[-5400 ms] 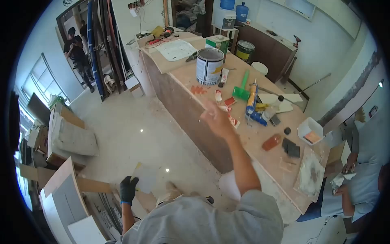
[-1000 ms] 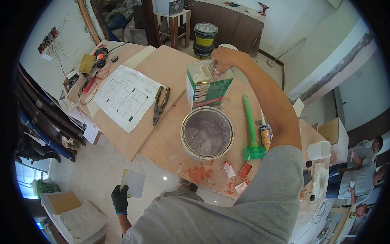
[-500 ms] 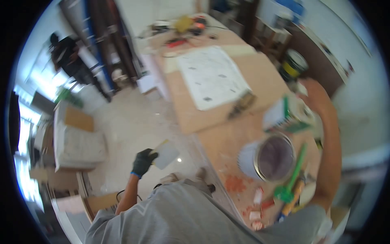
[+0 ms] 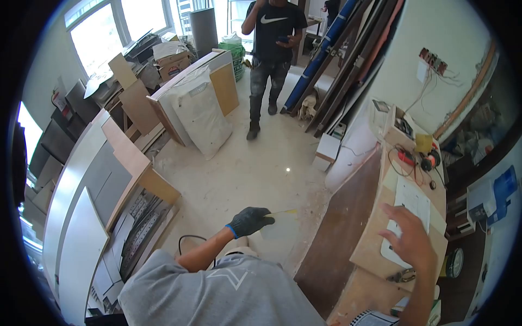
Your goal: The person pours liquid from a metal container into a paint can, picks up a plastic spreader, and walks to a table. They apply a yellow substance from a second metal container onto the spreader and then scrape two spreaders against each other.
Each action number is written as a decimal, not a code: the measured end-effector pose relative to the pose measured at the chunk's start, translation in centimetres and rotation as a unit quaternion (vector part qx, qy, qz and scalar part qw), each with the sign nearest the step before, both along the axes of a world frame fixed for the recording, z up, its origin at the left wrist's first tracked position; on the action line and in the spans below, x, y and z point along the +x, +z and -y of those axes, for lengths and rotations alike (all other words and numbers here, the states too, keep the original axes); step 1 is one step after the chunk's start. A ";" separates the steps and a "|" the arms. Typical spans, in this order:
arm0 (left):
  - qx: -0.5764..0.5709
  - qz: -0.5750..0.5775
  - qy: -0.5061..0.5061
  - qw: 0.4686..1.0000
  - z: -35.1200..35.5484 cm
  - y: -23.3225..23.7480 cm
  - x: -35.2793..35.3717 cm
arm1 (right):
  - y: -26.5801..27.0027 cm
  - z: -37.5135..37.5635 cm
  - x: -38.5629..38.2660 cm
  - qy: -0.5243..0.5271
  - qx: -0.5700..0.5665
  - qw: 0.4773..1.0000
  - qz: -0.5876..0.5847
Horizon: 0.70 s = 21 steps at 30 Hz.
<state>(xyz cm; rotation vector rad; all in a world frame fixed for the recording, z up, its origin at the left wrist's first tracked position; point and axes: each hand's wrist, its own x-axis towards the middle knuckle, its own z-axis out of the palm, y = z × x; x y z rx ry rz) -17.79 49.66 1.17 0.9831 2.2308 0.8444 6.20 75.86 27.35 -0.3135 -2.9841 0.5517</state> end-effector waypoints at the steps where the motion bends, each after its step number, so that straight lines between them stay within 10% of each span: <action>1: 0.013 0.017 0.018 1.000 0.4 0.4 -1.3 | -0.6 0.8 -2.6 0.024 -0.009 1.000 -0.007; 8: 0.053 0.098 0.113 0.987 7.5 4.1 -7.8 | -13.3 7.1 -20.1 0.121 -0.135 0.982 -0.050; 10: 0.053 0.103 0.112 0.987 9.3 3.3 -9.6 | -16.3 9.6 -23.9 0.113 -0.340 0.933 -0.020; 21: 0.080 0.073 0.184 0.977 12.9 3.7 -17.1 | -20.6 14.9 -37.9 0.225 -0.320 0.919 -0.054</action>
